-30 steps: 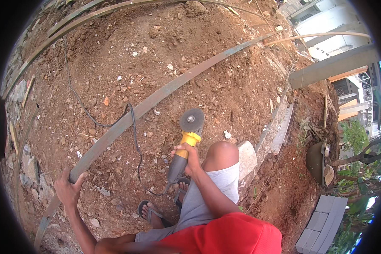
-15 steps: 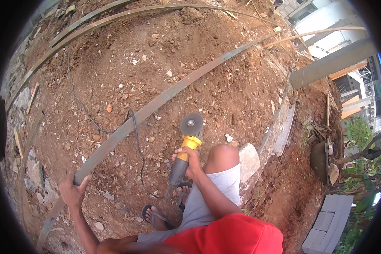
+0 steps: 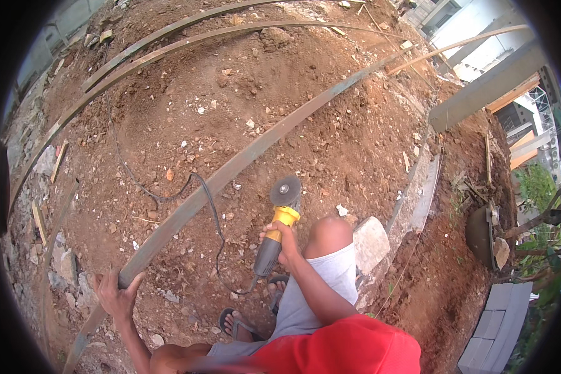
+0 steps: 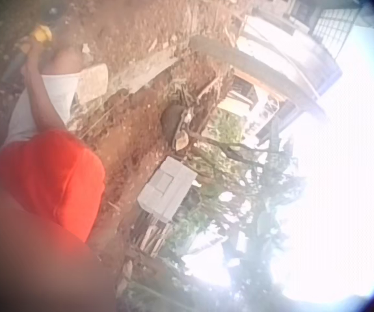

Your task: The person uses an angle grinder to cut several long metal rods on a construction site. They position the rods, cut them to length, and then move the cut pieces aside.

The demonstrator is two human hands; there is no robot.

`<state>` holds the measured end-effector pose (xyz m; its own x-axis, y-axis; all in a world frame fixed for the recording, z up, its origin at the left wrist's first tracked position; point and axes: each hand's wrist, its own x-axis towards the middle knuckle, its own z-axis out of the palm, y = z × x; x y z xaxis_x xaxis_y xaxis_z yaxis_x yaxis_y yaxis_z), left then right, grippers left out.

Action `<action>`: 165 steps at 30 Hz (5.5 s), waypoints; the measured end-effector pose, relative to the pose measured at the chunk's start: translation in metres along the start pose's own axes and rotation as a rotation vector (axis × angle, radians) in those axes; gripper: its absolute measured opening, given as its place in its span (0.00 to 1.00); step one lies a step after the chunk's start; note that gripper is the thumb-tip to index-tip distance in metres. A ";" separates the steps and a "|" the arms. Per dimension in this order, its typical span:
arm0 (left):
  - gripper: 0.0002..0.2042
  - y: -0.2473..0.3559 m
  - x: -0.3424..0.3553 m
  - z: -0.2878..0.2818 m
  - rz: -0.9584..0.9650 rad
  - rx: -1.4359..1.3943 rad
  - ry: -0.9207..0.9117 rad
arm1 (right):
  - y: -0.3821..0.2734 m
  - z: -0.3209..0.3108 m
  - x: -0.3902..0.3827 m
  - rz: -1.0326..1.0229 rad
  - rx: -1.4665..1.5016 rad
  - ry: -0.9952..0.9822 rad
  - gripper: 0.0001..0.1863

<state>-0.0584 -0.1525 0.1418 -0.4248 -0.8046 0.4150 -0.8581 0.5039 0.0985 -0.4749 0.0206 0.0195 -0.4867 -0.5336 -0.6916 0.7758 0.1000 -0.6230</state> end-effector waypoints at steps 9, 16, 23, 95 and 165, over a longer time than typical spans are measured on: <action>0.29 0.029 -0.017 -0.054 -0.049 -0.045 -0.069 | 0.004 0.007 -0.011 0.076 -0.029 -0.024 0.14; 0.29 0.024 -0.022 -0.034 -0.075 -0.067 -0.069 | 0.002 0.002 -0.004 0.095 -0.014 -0.030 0.14; 0.30 0.018 -0.013 0.013 -0.146 -0.100 -0.222 | -0.001 -0.005 0.004 0.034 0.070 0.016 0.14; 0.27 0.035 -0.042 -0.013 -0.031 -0.030 -0.438 | 0.009 0.013 -0.002 -0.006 0.093 -0.037 0.12; 0.29 -0.246 0.363 0.053 -0.203 0.418 -0.086 | -0.030 -0.003 -0.139 0.051 0.118 -0.412 0.24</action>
<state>-0.0172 -0.5850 0.2200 -0.2431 -0.9058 0.3470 -0.9614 0.1775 -0.2103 -0.4315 0.0944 0.1330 -0.2642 -0.8234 -0.5022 0.8468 0.0512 -0.5295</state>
